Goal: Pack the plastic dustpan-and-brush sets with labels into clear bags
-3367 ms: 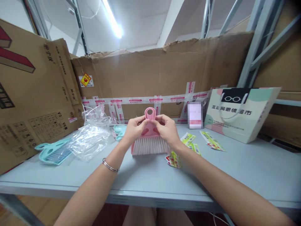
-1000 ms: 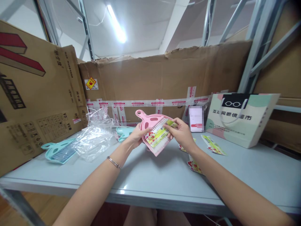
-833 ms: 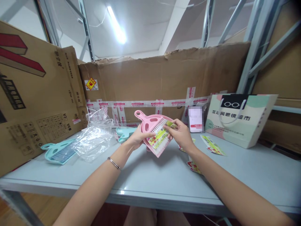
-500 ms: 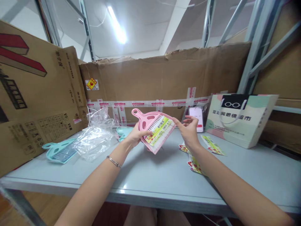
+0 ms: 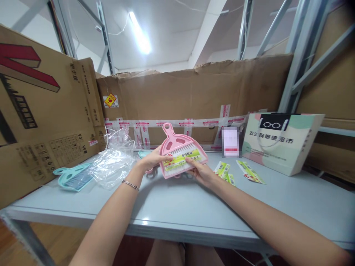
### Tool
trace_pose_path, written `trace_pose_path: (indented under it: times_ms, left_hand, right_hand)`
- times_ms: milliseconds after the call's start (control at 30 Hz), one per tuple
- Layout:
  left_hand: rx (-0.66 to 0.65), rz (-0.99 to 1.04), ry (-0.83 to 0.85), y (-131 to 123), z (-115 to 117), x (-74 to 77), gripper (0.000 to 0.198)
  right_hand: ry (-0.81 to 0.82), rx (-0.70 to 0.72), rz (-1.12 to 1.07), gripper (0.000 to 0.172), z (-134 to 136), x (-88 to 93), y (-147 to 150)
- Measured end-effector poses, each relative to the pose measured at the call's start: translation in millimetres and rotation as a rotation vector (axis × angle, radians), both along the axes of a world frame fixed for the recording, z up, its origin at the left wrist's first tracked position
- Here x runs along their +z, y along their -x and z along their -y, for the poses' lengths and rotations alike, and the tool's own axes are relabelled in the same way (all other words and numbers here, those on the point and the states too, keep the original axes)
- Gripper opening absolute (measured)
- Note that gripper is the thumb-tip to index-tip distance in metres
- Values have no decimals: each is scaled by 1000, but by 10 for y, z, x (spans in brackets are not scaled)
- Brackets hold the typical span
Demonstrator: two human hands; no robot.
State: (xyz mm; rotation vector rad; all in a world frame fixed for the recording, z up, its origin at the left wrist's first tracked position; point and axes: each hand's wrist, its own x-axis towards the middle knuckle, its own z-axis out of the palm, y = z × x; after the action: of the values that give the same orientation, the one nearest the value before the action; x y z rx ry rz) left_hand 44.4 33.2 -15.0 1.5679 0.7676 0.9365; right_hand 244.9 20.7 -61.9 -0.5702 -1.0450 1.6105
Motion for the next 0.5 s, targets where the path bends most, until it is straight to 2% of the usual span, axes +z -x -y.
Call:
trace_pose_path:
  times_ms: [100, 267, 333, 367, 400, 500]
  left_hand:
    - [-32, -73, 49, -6, -6, -30, 48]
    - [-22, -77, -25, -75, 1, -46, 48]
    - [50, -133, -77, -57, -9, 15, 44]
    - [158, -175, -141, -19, -19, 59, 41]
    - [332, -225, -238, 43, -32, 106, 38]
    - [1073, -459, -604, 359, -85, 202, 34]
  right_hand:
    - [-13, -34, -45, 26, -22, 2, -5]
    - [-16, -43, -33, 24, -31, 27, -28]
    - [8, -77, -36, 23, -38, 42, -34]
    - [23, -98, -39, 23, -46, 48, -39]
    - [38, -116, -40, 24, -55, 52, -45]
    - [71, -145, -29, 23, -90, 50, -64]
